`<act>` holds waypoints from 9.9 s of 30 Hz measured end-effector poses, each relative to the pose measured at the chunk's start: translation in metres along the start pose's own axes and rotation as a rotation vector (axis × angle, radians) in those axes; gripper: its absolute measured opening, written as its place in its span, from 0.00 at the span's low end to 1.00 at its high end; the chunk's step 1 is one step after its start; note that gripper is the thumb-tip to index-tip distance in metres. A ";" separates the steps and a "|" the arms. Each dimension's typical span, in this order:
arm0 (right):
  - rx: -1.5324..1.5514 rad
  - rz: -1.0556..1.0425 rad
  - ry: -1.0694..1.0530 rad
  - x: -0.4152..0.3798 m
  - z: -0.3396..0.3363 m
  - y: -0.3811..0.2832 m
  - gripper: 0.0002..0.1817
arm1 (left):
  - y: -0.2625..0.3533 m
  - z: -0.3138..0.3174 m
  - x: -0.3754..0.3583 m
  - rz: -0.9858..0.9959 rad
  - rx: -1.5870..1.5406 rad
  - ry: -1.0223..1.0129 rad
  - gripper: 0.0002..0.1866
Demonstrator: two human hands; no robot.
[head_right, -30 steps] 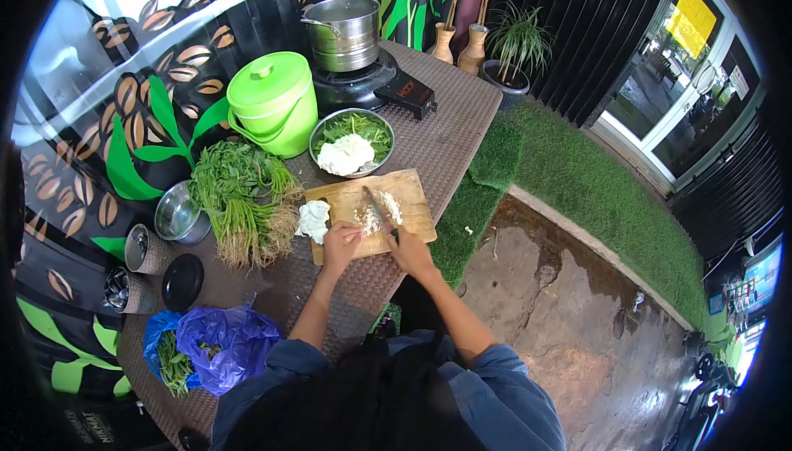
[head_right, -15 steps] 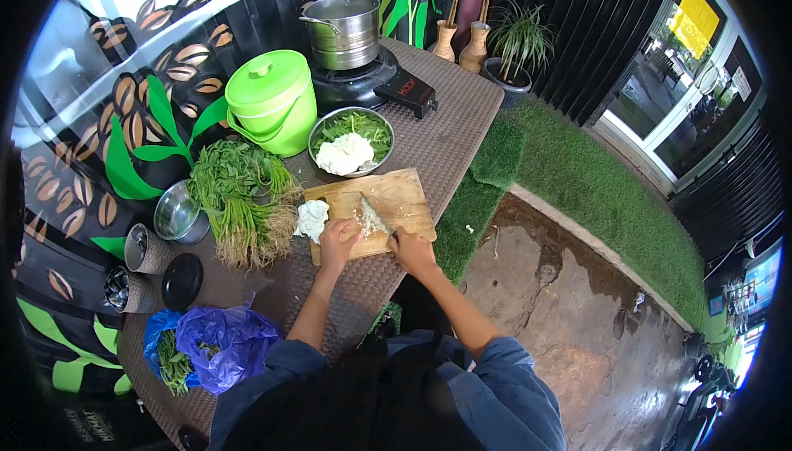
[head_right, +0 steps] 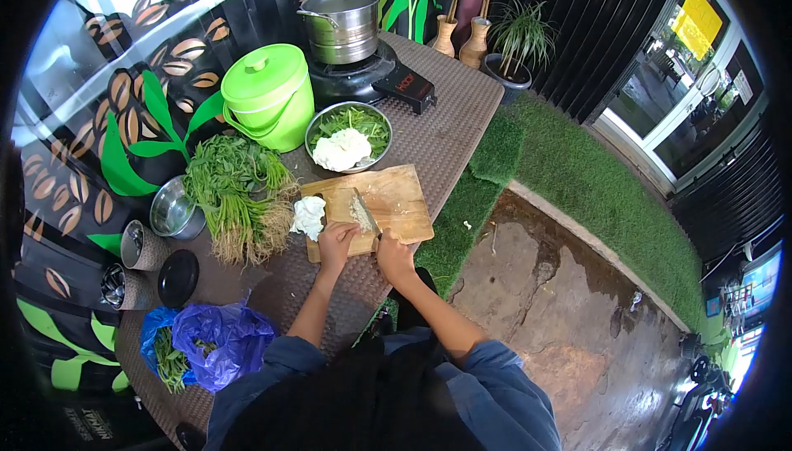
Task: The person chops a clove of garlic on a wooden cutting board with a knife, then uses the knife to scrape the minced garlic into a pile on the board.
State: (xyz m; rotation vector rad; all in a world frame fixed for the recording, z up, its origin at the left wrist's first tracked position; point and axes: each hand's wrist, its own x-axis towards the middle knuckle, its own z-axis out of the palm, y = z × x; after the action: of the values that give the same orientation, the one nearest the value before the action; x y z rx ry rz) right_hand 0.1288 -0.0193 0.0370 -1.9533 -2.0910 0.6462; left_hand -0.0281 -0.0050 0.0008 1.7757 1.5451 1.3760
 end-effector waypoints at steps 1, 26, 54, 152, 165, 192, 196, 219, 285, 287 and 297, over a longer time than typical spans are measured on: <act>-0.021 -0.022 -0.006 0.000 0.001 0.002 0.19 | 0.002 0.001 -0.005 -0.006 -0.001 -0.003 0.07; -0.099 -0.064 0.051 -0.003 -0.001 -0.016 0.11 | -0.003 0.003 0.001 -0.036 -0.049 -0.016 0.06; 0.079 0.102 -0.028 -0.009 0.006 -0.037 0.15 | 0.008 0.004 -0.003 -0.027 0.021 0.034 0.06; 1.446 0.197 -0.655 -0.044 -0.060 0.033 0.18 | 0.036 0.020 0.028 -0.216 0.069 0.180 0.44; 1.196 0.177 -0.542 -0.054 -0.061 0.040 0.15 | 0.006 0.029 0.045 -0.392 0.011 0.200 0.25; 1.150 0.069 -0.539 -0.062 -0.065 0.036 0.13 | 0.024 0.026 0.040 -0.155 0.164 0.233 0.22; 0.955 0.018 -0.420 -0.063 -0.064 0.041 0.13 | 0.009 0.027 0.045 -0.239 -0.070 0.276 0.11; 0.007 -0.129 0.360 -0.060 -0.053 0.022 0.14 | 0.053 0.045 0.014 -0.043 0.195 -0.057 0.72; 0.248 -0.128 0.326 -0.051 -0.056 0.027 0.19 | 0.021 -0.041 0.011 -0.420 0.455 0.351 0.36; 0.274 -0.101 0.266 -0.052 -0.056 0.023 0.18 | 0.023 -0.046 0.015 -0.344 0.594 0.266 0.34; 0.425 -0.036 0.343 -0.035 -0.065 0.023 0.18 | 0.017 -0.058 0.047 -0.399 -0.070 0.552 0.14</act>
State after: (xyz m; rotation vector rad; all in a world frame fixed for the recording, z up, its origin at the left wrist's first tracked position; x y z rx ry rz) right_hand 0.1813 -0.0417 0.0892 -1.6485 -1.6232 0.6328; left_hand -0.0743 0.0161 0.0580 1.0012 1.9574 1.7586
